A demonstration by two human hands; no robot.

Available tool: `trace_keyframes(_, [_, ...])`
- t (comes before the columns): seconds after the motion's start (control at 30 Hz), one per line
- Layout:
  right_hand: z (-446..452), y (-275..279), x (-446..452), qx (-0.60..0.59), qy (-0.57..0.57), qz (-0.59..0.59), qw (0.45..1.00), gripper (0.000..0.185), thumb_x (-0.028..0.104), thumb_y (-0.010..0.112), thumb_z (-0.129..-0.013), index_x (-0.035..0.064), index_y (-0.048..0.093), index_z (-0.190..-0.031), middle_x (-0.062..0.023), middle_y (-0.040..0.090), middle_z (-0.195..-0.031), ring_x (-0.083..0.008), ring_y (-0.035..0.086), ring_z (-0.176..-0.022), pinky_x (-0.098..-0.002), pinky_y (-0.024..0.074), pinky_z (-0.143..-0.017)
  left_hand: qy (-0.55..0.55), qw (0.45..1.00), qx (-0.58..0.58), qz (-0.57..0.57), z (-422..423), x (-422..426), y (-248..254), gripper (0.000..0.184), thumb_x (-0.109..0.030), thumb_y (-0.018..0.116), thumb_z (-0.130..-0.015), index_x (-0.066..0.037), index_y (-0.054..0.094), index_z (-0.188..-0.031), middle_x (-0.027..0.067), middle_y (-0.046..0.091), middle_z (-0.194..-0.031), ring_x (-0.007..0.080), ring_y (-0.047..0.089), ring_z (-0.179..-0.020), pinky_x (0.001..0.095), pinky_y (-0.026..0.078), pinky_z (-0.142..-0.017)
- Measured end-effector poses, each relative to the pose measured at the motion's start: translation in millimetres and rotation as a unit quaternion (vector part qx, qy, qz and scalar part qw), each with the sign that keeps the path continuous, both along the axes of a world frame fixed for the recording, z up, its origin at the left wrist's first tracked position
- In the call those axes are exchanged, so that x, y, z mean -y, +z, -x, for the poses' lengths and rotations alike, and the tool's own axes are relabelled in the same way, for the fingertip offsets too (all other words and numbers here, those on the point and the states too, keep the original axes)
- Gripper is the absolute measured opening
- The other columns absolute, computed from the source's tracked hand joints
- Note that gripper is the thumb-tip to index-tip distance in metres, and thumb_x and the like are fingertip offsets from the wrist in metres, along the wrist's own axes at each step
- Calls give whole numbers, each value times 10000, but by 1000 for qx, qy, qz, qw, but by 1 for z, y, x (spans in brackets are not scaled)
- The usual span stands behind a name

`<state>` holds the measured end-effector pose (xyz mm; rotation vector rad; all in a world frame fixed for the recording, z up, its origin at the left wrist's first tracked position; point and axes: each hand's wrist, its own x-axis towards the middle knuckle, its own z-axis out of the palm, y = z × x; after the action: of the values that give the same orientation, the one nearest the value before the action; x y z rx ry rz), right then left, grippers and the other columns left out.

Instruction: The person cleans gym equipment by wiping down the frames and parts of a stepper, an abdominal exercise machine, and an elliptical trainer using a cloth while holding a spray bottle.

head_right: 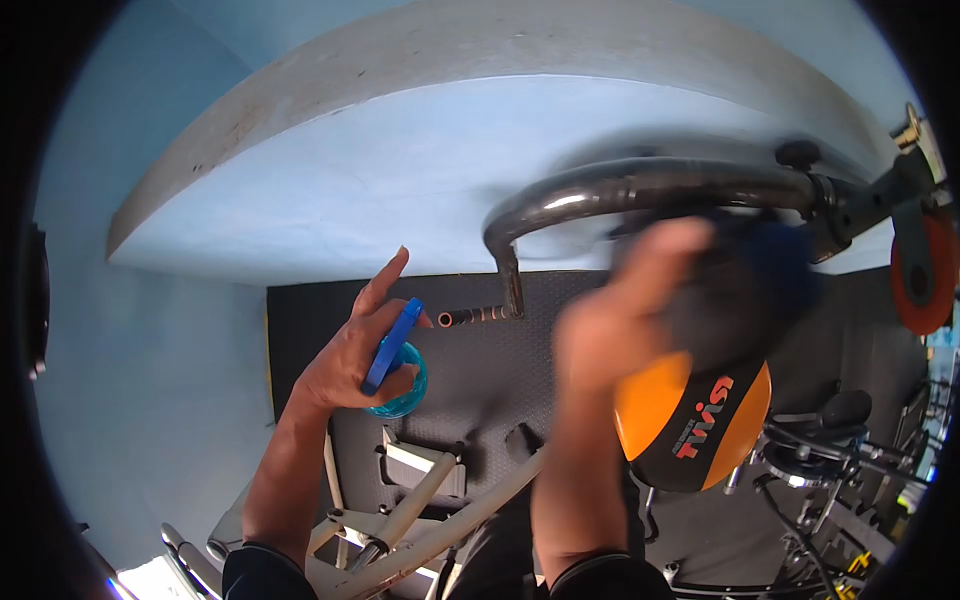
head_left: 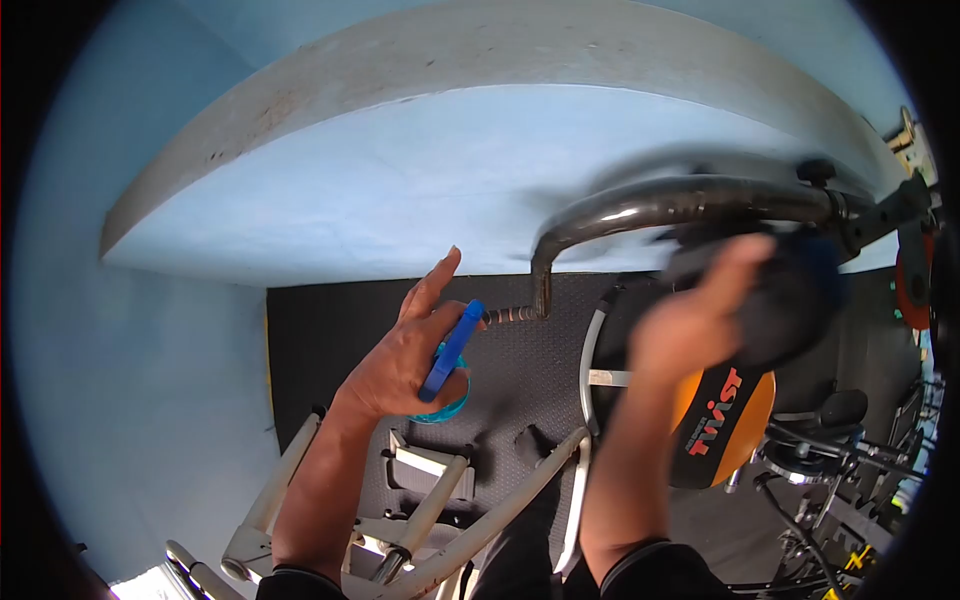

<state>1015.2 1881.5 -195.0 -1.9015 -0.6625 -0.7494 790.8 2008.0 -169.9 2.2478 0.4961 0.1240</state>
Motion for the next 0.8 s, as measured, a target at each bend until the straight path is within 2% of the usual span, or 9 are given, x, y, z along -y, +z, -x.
trace_keyframes(0.03, [-33, 53, 13, -371, -30, -10, 928, 456, 256, 567, -995, -55, 522, -1324, -160, 673, -1110, -220, 641, -938, -325, 505, -823, 9, 1000, 2, 3, 2, 0, -2, 483, -193, 641, -597, -29, 637, -1051, 282, 175, -1574, 436, 215, -1459, 512, 252, -1144])
trace_keyframes(0.1, [-57, 98, -22, -411, -96, -199, 884, 500, 399, 621, -952, -45, 613, -1182, -140, 686, -989, -215, 623, -846, -355, 495, -782, 29, 997, -9, 75, 3, -1, -2, 489, -207, 647, -599, -29, 641, -1054, 278, 166, -1579, 435, 213, -1461, 511, 244, -1147])
trace_keyframes(0.23, [0, 69, -41, -297, 173, -155, 926, 428, 417, 606, -947, -4, 662, -997, -104, 647, -925, -197, 590, -828, -377, 464, -807, 2, 999, 35, 37, -1, -5, -15, 527, -205, 665, -612, -19, 623, -1103, 277, 211, -1564, 433, 212, -1460, 496, 242, -1151])
trace_keyframes(0.33, [75, 13, -53, -156, 182, 176, 955, 337, 345, 613, -941, 68, 671, -1123, -263, 554, -1111, -402, 501, -1121, -488, 435, -932, -16, 999, 20, 26, 1, -11, -30, 572, -200, 690, -635, -7, 585, -1162, 306, 282, -1519, 432, 211, -1457, 482, 248, -1150])
trace_keyframes(0.47, [40, -23, -40, -142, 281, 55, 947, 410, 137, 709, -870, 211, 649, -1269, -245, 534, -1145, -379, 545, -1046, -427, 482, -879, 38, 998, -4, 51, 17, -1, -31, 502, -177, 683, -631, -30, 591, -1103, 313, 261, -1530, 430, 277, -1437, 470, 321, -1100])
trace_keyframes(0.53, [18, -4, -40, 10, 225, 57, 973, 544, 89, 722, -856, 121, 558, -1374, -168, 556, -1071, -279, 577, -914, -363, 503, -811, 48, 997, -6, 62, 32, -2, -42, 497, -172, 681, -625, -39, 597, -1096, 309, 253, -1537, 429, 300, -1429, 465, 338, -1086])
trace_keyframes(0.67, [5, -14, -58, -72, 219, -105, 967, 775, 56, 745, -838, 23, 336, -1495, -132, 562, -1039, -223, 574, -919, -301, 489, -792, 63, 996, 42, 51, 42, -3, -66, 505, -167, 683, -605, -44, 606, -1088, 275, 255, -1554, 409, 336, -1419, 446, 382, -1048])
trace_keyframes(0.73, [11, -53, -77, -26, 307, -229, 923, 986, 12, 729, -849, 14, 30, -1545, -113, 535, -1166, -170, 563, -994, -261, 490, -833, 73, 995, 27, 62, 33, -3, -69, 506, -157, 680, -608, -41, 605, -1095, 268, 258, -1555, 401, 339, -1419, 442, 394, -1035])
trace_keyframes(0.8, [29, -102, -99, -101, 272, -193, 937, 998, 81, 775, -820, -9, 68, -1519, -173, 474, -1242, -236, 515, -1061, -373, 433, -948, 47, 996, 10, 71, 20, -3, -72, 503, -134, 670, -625, -32, 596, -1112, 261, 267, -1553, 396, 384, -1392, 442, 413, -1009])
